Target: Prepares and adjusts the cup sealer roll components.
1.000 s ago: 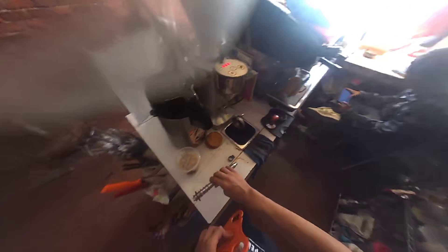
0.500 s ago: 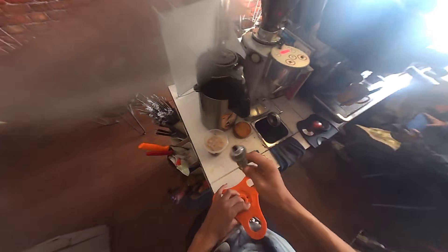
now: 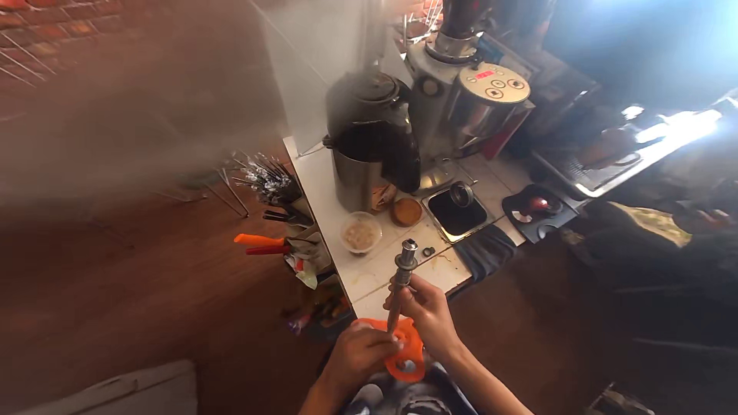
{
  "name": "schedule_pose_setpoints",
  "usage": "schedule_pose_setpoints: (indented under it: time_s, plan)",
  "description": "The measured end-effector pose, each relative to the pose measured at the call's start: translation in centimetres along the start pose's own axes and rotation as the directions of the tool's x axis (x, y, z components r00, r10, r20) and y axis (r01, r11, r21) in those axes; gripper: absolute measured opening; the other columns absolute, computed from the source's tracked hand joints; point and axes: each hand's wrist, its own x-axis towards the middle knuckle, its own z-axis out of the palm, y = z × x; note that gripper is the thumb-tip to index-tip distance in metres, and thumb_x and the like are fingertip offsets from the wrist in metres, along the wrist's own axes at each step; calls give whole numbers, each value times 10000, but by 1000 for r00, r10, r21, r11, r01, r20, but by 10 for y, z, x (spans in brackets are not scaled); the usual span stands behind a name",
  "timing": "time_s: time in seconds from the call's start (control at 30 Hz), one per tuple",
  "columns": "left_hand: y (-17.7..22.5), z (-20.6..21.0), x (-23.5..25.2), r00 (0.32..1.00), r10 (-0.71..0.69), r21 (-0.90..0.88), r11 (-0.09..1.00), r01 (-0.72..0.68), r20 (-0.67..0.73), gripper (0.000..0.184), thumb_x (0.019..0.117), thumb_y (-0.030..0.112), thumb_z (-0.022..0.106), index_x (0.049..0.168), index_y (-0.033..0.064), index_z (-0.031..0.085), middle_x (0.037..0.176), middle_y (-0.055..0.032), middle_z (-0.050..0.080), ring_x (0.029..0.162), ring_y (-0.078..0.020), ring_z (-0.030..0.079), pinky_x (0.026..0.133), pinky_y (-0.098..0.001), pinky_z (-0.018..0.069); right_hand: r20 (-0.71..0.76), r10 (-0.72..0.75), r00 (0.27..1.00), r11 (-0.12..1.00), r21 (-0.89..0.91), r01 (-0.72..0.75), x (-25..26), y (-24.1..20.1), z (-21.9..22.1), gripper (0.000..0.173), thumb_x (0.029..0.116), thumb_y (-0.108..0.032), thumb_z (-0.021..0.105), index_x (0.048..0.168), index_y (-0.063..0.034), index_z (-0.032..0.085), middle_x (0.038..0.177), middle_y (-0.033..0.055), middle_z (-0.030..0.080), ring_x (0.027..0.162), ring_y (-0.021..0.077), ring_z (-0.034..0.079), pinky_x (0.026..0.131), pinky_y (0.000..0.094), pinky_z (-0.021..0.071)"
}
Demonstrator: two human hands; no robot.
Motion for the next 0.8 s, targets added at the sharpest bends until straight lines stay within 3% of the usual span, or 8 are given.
schedule_pose_setpoints:
  time_s: [0.07, 0.13, 0.3, 0.5, 0.67, 0.8]
  plan:
    - [1, -1, -5, 1000, -14, -34, 999, 14, -17, 101, 977, 246, 693, 1048, 223, 761, 968, 12, 722, 886, -88, 689, 806, -237, 579, -14, 70, 997, 998, 1, -70, -3, 5, 0, 239, 1018, -63, 521, 1182, 52, 651, 983, 116, 734, 805, 194, 739, 752, 356, 648]
    - [1, -4, -9, 999, -21, -24, 1000, 20, -38, 124, 971, 253, 703, 1079, 253, 764, 928, 16, 695, 886, -84, 670, 818, -232, 567, -22, 107, 994, 994, -2, -107, -5, 11, -1, 239, 1019, -67, 525, 1182, 46, 660, 986, 114, 733, 801, 192, 736, 741, 350, 645]
    - [-4, -8, -11, 993, 28, -31, 999, -32, -113, 149, 954, 212, 728, 1098, 238, 757, 946, 20, 675, 913, -92, 660, 831, -242, 568, -30, 273, 962, 962, 29, -272, -5, 15, 0, 259, 1034, -100, 519, 1211, 26, 660, 1040, 131, 728, 837, 224, 741, 767, 386, 654]
    - [-2, -1, 5, 946, -50, -179, 984, -8, -319, 144, 923, 241, 773, 1056, 185, 772, 980, 32, 688, 949, -65, 668, 848, -209, 576, 75, 363, 929, 926, -140, -351, 32, -19, -6, 206, 1046, -121, 564, 1181, -9, 670, 1047, 89, 744, 901, 197, 751, 832, 357, 644]
    - [9, -1, 45, 906, -144, -345, 939, -2, -397, 145, 909, 227, 785, 1049, 192, 772, 1015, 53, 687, 962, -65, 669, 854, -221, 584, 186, 377, 908, 876, -389, -284, 45, -45, -15, 233, 1043, -219, 581, 1121, -35, 703, 954, 42, 756, 846, 132, 743, 821, 329, 630]
    - [26, -7, 64, 882, -209, -457, 890, -8, -423, 141, 913, 206, 778, 1053, 191, 773, 1028, 59, 690, 963, -65, 676, 859, -226, 591, 318, 381, 868, 767, -633, -105, 43, -78, -37, 331, 1013, -410, 607, 1076, -111, 734, 999, -1, 739, 937, 84, 690, 871, 337, 556]
